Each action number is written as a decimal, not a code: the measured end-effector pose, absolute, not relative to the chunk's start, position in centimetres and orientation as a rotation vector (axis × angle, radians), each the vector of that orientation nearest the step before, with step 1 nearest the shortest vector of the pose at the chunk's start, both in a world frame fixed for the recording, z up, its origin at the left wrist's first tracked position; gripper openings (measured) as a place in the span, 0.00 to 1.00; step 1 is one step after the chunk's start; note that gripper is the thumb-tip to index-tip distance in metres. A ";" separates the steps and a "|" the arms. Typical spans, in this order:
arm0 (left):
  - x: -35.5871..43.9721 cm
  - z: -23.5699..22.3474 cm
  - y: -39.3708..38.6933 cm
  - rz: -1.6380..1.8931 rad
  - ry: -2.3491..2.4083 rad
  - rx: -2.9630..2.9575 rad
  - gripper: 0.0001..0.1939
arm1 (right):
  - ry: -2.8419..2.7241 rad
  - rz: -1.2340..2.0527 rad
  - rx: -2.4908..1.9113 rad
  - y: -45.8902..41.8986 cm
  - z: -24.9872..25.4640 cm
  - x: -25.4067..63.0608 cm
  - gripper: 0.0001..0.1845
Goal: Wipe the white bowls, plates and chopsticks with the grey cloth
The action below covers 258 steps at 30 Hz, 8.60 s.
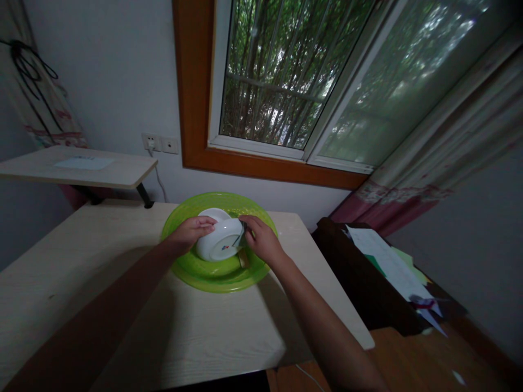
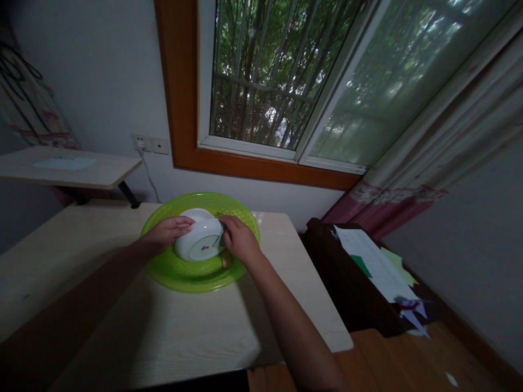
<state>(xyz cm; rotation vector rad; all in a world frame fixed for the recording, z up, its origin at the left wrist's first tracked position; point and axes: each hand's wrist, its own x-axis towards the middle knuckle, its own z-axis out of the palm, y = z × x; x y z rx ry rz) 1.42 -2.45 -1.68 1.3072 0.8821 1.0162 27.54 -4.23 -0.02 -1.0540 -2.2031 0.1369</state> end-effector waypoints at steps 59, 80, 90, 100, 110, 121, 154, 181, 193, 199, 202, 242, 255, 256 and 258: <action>0.0 -0.8 -1.4 1.357 0.713 0.656 0.08 | -2.120 0.227 -0.987 -2.4 -1.2 24.2 0.07; 0.3 -0.6 -0.8 1.369 0.899 0.508 0.09 | -2.223 0.118 -1.216 -2.4 -1.9 23.6 0.17; 0.2 -0.8 -0.7 1.358 0.866 0.551 0.10 | -2.444 0.157 -0.759 -2.7 -0.5 21.4 0.16; 0.0 -0.8 -0.6 1.326 0.889 0.564 0.14 | -2.236 0.081 -1.156 0.9 -0.3 22.5 0.14; 0.2 -1.0 -0.6 1.357 0.898 0.580 0.13 | -2.398 0.354 -0.799 -3.9 -1.2 24.5 0.13; -0.3 -1.6 -0.4 1.297 0.835 0.610 0.16 | -2.518 0.039 -0.663 -2.5 1.0 19.1 0.16; 0.5 -0.5 -1.0 1.367 0.906 0.599 0.14 | -2.337 0.771 -1.240 -5.3 -0.1 23.2 0.03; 0.4 -0.3 -1.1 1.346 0.925 0.574 0.16 | -2.811 0.133 -1.287 -3.4 -0.7 27.3 0.11; 0.3 -0.2 -1.1 1.340 0.932 0.572 0.15 | -2.318 0.348 -0.960 -3.4 1.5 26.3 0.11; 0.5 -0.1 -1.2 1.355 0.928 0.595 0.15 | -2.432 0.392 -0.698 -4.7 2.7 22.0 0.12; 0.5 -0.1 -1.3 1.355 0.920 0.620 0.16 | -2.529 0.362 -0.654 -4.7 2.0 21.0 0.12; 0.7 -0.8 -1.2 1.379 0.926 0.645 0.13 | -2.539 0.603 -1.117 -4.5 -0.4 23.1 0.08; 0.8 -0.7 -1.4 1.382 0.917 0.705 0.17 | -2.193 0.956 -1.101 -3.4 -1.1 20.8 0.10; 0.8 -0.7 -1.5 1.381 0.916 0.707 0.17 | -2.165 1.026 -1.110 -3.3 -1.4 21.1 0.10; 0.9 -0.7 -1.5 1.385 0.914 0.709 0.17 | -2.134 1.117 -1.133 -3.2 -2.1 21.9 0.10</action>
